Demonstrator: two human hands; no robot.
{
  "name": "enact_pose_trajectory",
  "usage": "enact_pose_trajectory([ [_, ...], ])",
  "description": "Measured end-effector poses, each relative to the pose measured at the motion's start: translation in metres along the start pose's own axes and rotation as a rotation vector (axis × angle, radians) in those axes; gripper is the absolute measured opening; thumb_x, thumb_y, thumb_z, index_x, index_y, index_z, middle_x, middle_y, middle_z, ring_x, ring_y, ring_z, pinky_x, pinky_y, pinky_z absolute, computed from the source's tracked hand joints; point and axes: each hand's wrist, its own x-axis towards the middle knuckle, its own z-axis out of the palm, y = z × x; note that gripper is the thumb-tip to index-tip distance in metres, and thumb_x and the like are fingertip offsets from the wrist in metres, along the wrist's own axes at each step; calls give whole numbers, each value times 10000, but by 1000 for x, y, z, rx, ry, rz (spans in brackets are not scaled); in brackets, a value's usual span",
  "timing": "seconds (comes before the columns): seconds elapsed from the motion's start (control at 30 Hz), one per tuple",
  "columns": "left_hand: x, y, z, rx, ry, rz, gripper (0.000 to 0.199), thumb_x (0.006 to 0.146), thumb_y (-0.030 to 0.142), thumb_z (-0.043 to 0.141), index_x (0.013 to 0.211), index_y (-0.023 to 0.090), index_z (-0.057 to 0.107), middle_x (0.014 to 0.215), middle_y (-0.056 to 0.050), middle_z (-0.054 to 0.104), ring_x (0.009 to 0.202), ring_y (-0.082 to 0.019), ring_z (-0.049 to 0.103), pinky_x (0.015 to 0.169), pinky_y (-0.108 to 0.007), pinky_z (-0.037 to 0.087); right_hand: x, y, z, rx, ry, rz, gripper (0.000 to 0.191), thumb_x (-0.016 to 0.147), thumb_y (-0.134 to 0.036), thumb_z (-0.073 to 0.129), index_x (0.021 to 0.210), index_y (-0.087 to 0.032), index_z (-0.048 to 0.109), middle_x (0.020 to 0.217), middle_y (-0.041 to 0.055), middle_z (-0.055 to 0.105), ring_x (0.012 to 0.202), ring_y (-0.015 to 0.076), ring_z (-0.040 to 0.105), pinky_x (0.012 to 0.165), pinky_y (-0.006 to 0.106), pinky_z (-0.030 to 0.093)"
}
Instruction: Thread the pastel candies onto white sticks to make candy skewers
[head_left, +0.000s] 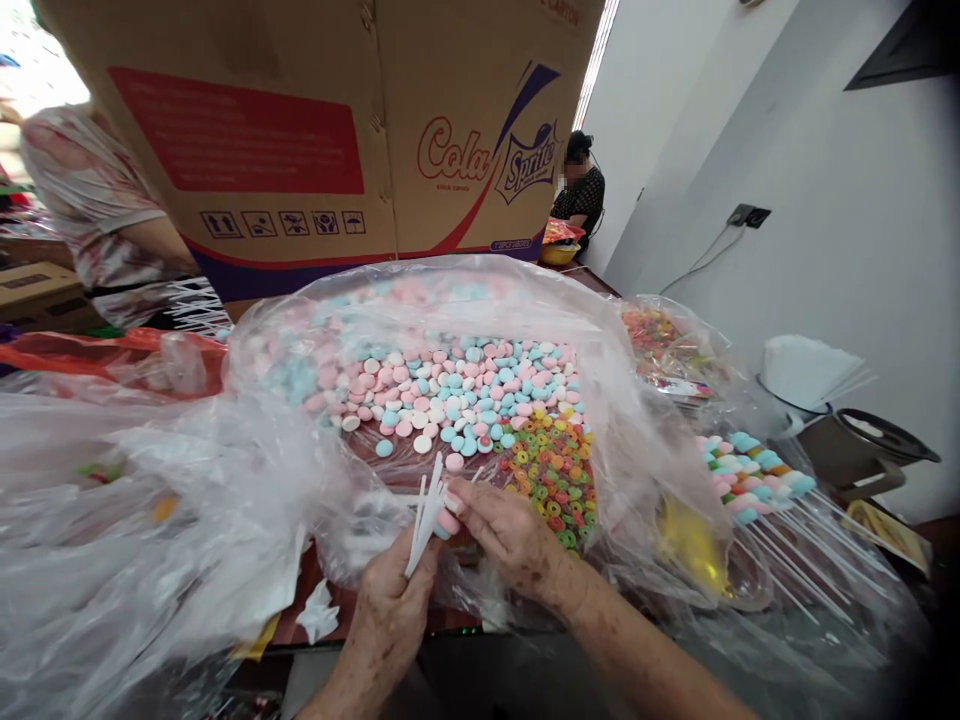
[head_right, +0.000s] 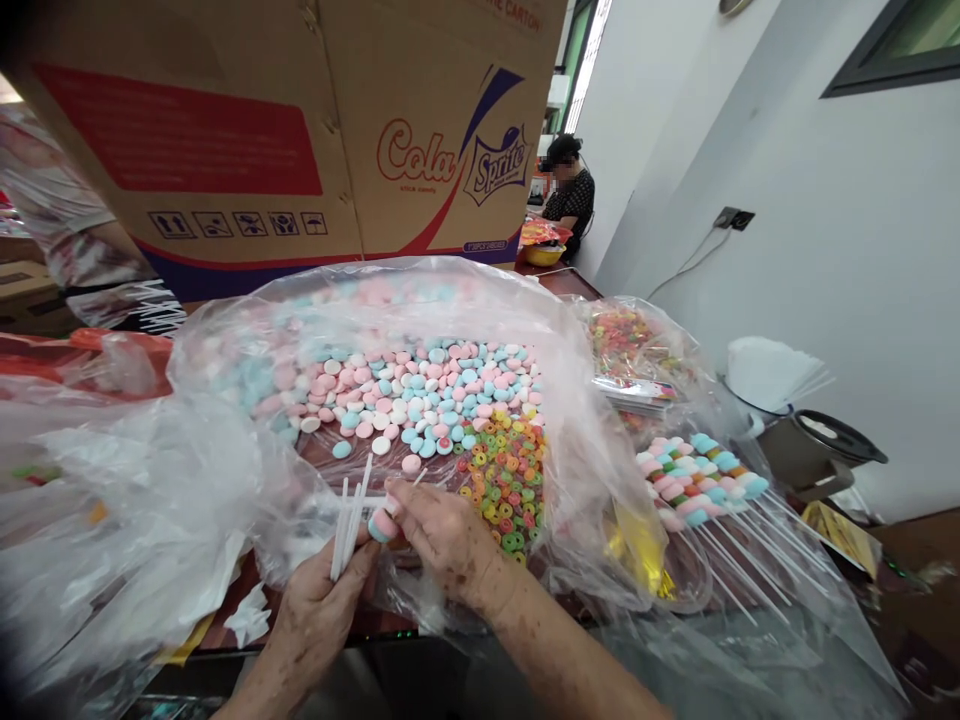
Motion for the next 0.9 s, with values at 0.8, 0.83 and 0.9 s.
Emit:
enact_pose_trajectory([
  [0.8, 2, 6, -1, -107, -50, -113, 373, 888, 403, 510, 571, 206, 499, 497, 65, 416, 481, -122, 375, 478, -234, 282, 7, 34, -39, -678, -269, 186, 174, 871, -106, 441, 806, -174, 588, 836, 68, 627, 809, 205, 541, 755, 311, 411],
  [0.83, 2, 6, -1, -110, -48, -111, 371, 887, 395, 513, 569, 205, 502, 495, 65, 413, 481, -122, 374, 477, -234, 281, 8, 34, -41, -607, -231, 206, 169, 877, -123, 436, 805, -178, 578, 826, 60, 621, 798, 196, 544, 737, 300, 413],
  [0.9, 1, 4, -1, -109, -44, -99, 382, 885, 382, 515, 548, 204, 495, 497, 62, 413, 488, -122, 380, 482, -233, 287, 11, 33, -44, -477, -137, 244, 153, 876, -143, 431, 854, -186, 577, 835, 45, 619, 793, 183, 556, 720, 283, 418],
])
